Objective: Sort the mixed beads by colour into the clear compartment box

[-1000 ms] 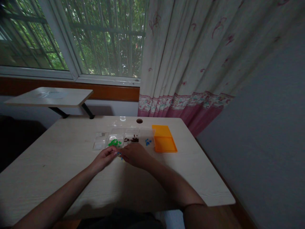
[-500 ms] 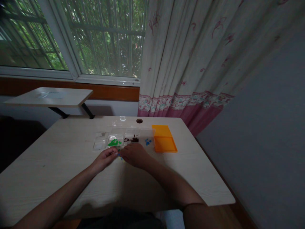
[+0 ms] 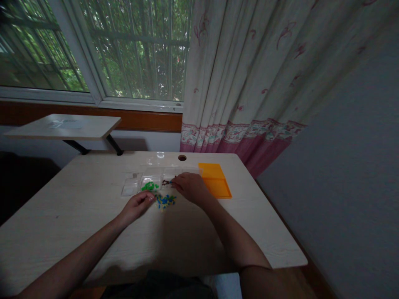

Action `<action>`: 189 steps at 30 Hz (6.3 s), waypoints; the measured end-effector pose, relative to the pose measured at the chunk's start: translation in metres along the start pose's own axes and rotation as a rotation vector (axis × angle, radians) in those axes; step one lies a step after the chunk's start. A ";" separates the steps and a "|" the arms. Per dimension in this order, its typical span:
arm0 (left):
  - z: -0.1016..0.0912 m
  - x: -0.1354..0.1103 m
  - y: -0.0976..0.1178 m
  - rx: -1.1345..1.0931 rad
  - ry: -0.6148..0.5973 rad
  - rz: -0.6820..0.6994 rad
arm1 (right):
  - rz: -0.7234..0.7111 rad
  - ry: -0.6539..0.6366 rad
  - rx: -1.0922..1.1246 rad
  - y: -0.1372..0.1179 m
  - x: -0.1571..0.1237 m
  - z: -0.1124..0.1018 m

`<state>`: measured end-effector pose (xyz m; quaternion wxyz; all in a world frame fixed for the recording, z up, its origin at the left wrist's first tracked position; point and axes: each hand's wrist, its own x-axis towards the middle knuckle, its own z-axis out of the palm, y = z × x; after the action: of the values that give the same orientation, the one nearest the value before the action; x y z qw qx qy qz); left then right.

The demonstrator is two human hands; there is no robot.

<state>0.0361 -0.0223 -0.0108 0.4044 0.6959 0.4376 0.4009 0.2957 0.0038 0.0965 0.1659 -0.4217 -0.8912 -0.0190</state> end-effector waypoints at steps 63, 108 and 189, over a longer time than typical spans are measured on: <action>0.008 -0.008 -0.001 0.511 -0.186 0.192 | 0.334 -0.222 -0.197 0.052 -0.009 -0.027; 0.011 -0.004 0.009 -0.100 -0.127 -0.016 | -0.147 -0.307 0.089 -0.055 -0.001 0.008; -0.002 -0.004 0.001 0.430 0.066 0.202 | 0.351 -0.250 -0.160 0.052 -0.008 -0.032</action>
<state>0.0333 -0.0262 -0.0097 0.1902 0.7927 0.4540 0.3597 0.3493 0.0258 0.1184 0.0211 -0.5812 -0.8135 -0.0082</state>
